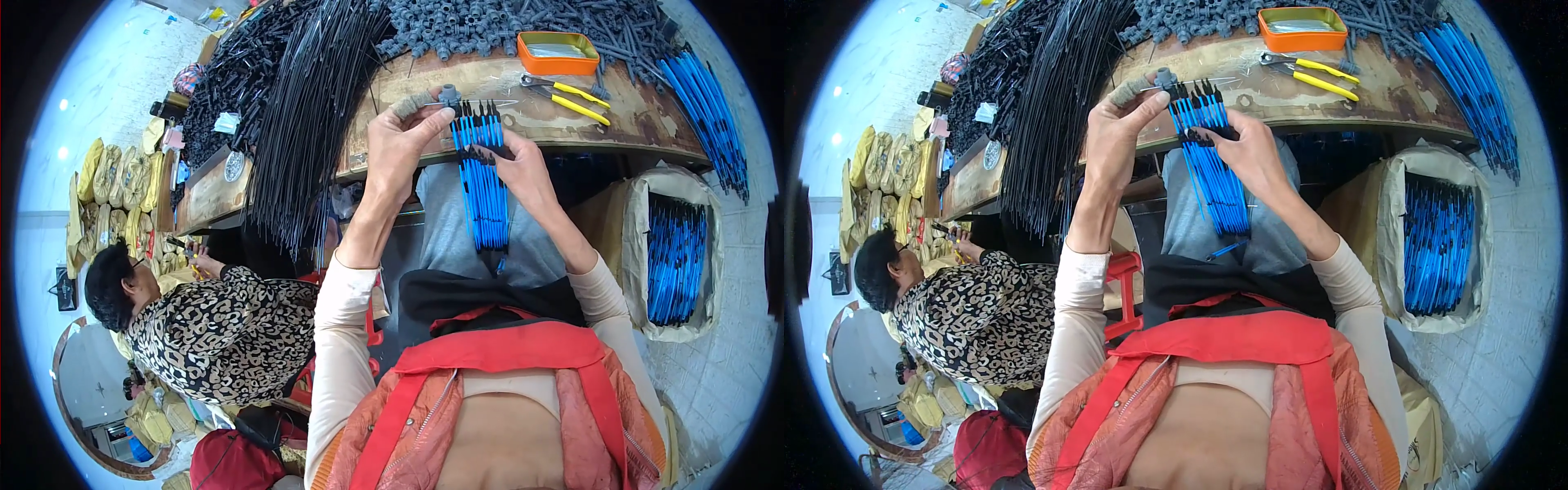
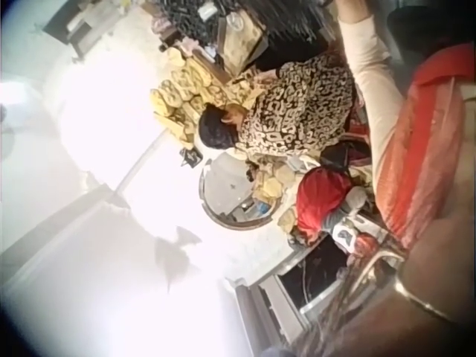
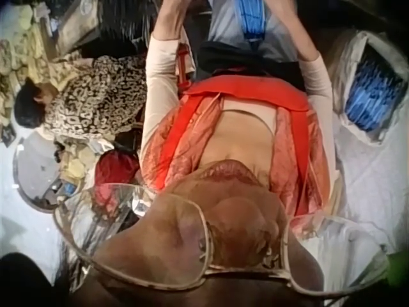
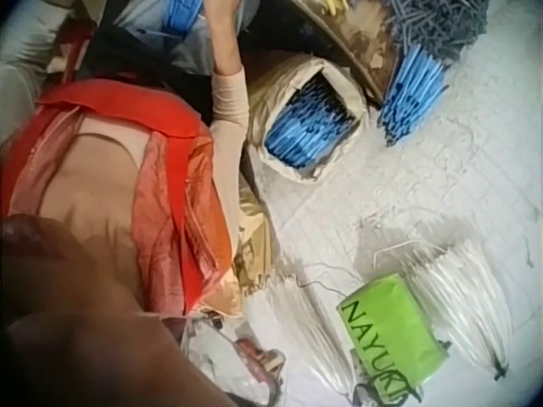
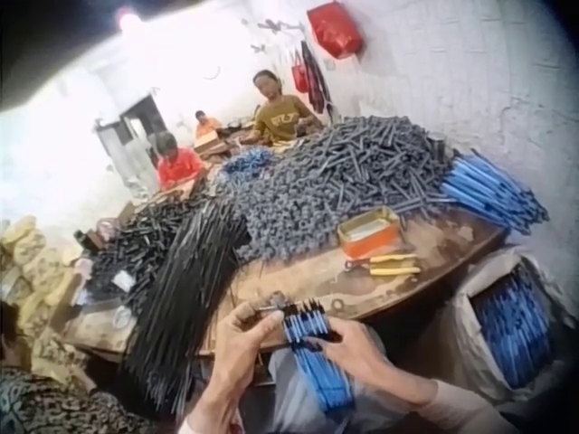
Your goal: Arranging blue plastic components into a specialized jig and using a pliers-like tool to perform manual assembly.
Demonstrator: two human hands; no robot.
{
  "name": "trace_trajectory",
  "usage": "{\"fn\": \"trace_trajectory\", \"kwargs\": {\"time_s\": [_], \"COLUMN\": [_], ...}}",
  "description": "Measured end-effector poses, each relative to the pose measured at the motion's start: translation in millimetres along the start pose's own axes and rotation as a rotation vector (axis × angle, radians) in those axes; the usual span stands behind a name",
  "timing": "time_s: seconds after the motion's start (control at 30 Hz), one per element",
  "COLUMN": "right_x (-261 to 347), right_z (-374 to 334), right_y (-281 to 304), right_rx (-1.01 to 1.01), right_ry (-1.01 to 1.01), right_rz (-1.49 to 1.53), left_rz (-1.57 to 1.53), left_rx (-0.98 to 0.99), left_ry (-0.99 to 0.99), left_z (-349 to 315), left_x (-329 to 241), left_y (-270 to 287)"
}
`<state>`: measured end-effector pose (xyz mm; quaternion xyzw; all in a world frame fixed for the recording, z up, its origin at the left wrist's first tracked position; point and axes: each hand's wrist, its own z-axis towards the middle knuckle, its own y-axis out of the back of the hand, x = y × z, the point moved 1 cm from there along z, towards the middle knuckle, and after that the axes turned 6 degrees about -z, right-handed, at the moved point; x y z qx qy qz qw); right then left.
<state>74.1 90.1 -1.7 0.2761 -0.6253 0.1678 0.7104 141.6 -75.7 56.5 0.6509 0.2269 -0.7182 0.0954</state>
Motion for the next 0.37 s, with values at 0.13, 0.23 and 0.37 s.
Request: {"fn": "trace_trajectory", "kwargs": {"time_s": [0.13, 0.23, 0.37], "right_x": [-5.8, -8.9, -8.5], "right_z": [3.9, 7.4, 8.8], "right_y": [3.5, 3.0, 2.2], "right_rx": [0.000, -0.002, 0.029], "right_ry": [0.007, 0.043, 0.005], "right_rz": [-0.084, -0.064, -0.077], "left_rz": [-0.003, 0.017, 0.262], "left_rx": [0.036, 0.021, -0.020], "left_ry": [0.045, 0.033, -0.057], "left_z": [4.2, 4.5, 4.2], "left_x": [-6.2, -8.2, -0.5], "left_y": [-6.7, -10.0, -10.4]}}
